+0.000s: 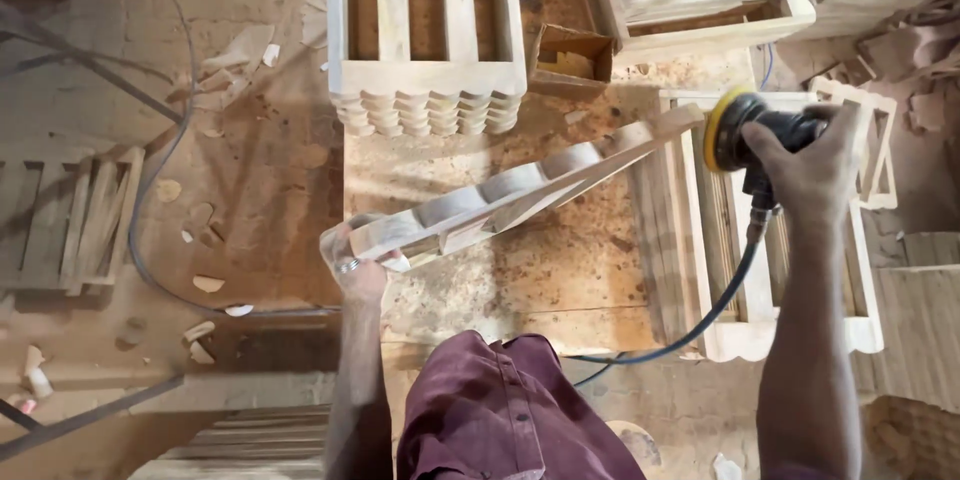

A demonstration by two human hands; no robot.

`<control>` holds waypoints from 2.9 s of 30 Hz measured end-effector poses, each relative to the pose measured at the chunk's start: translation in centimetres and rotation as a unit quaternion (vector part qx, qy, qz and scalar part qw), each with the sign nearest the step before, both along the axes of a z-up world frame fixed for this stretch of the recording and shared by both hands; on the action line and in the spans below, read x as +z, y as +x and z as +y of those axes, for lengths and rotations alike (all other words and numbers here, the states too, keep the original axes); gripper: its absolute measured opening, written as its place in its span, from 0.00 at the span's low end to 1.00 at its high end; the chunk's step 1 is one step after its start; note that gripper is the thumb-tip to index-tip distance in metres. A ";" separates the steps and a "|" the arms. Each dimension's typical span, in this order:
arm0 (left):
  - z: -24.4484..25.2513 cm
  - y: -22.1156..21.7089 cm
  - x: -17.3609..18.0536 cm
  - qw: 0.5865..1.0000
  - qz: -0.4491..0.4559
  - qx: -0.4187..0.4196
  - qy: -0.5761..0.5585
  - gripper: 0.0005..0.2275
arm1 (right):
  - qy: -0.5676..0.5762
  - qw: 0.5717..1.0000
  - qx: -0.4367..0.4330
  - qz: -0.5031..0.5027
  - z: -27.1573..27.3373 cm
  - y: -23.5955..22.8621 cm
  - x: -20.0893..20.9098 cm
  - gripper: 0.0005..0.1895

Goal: The person sands various wooden furniture components, including slats and frames, using a power sander.

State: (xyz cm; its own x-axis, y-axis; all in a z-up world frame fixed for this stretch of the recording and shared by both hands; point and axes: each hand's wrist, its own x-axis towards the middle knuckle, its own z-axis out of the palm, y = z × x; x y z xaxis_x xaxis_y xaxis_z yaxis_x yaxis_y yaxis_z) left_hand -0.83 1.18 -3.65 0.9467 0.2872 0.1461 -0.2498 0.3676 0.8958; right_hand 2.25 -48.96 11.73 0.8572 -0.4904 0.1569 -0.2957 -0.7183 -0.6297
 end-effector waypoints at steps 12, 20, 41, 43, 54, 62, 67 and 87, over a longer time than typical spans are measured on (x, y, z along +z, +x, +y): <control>-0.7 -0.8 3.3 0.982 -0.086 -0.002 0.171 0.45 | -0.025 0.943 0.048 0.327 3.7 -5.9 -35.5 0.42; -0.8 -0.8 3.2 0.981 -0.071 0.054 0.173 0.42 | 0.121 0.987 0.060 0.091 4.5 -0.4 -35.3 0.27; 0.0 4.2 21.7 0.907 -0.374 0.134 0.137 0.26 | 0.517 0.746 0.181 -0.379 5.3 5.3 -8.5 0.25; 0.7 5.7 18.6 0.893 -0.402 0.171 0.109 0.25 | 0.498 0.774 0.151 -0.361 6.8 4.3 -8.6 0.24; 1.8 -6.0 -9.7 0.904 0.195 0.305 -0.228 0.19 | 0.584 0.800 -0.065 -0.122 18.4 -11.7 -26.2 0.21; 1.3 -0.6 -21.1 0.839 0.348 0.337 -0.247 0.18 | 0.537 0.833 -0.009 0.132 14.8 -5.1 -37.4 0.19; 4.0 14.3 -24.1 0.895 0.258 0.328 -0.160 0.16 | 0.375 0.920 0.069 0.089 15.7 9.5 -38.9 0.18; -2.4 7.0 -26.1 0.834 0.229 0.070 0.497 0.27 | -0.129 0.980 -0.069 0.132 4.9 10.0 -36.5 0.39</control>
State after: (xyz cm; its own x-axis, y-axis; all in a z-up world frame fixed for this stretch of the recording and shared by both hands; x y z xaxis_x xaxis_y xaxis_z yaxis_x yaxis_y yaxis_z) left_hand 6.13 -1.18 -29.72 0.9362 0.3513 0.0101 0.2237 -0.6179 0.7538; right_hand 12.22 -44.05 -24.78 0.8129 -0.5779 0.0721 -0.5298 -0.7852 -0.3204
